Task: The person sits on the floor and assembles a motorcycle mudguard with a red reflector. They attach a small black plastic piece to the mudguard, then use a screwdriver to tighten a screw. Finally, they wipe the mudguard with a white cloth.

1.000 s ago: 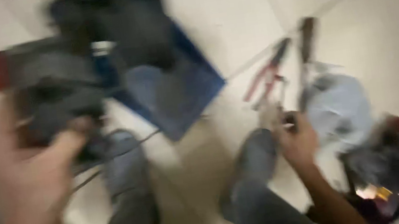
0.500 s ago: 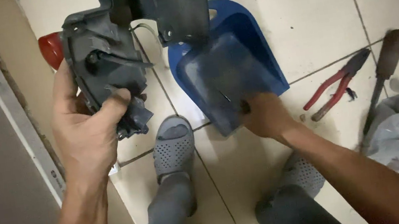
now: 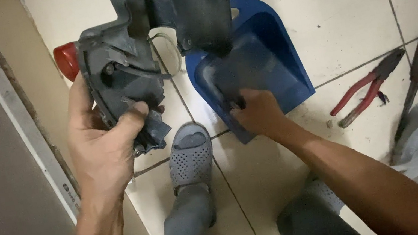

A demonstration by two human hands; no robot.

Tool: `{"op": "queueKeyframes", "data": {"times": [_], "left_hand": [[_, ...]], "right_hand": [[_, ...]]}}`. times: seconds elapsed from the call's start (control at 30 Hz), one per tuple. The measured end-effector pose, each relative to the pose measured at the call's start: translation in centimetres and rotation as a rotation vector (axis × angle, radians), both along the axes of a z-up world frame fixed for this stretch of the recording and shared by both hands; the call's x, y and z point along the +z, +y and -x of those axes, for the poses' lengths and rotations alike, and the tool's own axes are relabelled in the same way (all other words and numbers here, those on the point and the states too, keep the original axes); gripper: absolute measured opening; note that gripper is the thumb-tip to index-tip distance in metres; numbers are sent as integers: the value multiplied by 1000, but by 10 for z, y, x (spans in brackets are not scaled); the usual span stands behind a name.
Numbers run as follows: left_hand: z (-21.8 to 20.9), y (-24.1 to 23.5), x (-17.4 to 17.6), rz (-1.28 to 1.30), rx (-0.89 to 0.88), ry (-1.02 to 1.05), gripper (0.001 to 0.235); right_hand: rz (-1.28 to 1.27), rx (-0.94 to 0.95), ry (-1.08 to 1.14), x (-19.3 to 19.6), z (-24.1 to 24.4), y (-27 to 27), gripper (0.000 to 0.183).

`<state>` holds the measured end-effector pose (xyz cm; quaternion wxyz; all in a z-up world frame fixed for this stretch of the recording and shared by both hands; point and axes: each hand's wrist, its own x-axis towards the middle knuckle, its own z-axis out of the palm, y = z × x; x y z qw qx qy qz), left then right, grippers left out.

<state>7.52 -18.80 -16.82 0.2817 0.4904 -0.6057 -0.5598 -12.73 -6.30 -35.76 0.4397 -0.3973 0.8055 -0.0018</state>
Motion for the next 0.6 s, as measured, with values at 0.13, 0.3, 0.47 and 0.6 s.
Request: {"op": "queueKeyframes", "data": {"times": [0.13,0.3,0.47,0.6], "left_hand": [[2,-1,-5,-56,89,19,64],[0,-2,-7,9,38,1,63],[3,0,-13,19,28,80,65],[15,8,-10,-2,47,102,71]], "right_hand": [[320,-54,22,-5,-3,5,25],[6,-101,-56,29,-2,-6,21],[124,-107,-101,66,3,13,17],[-65,-246,-133,146,7,19,41]]}}
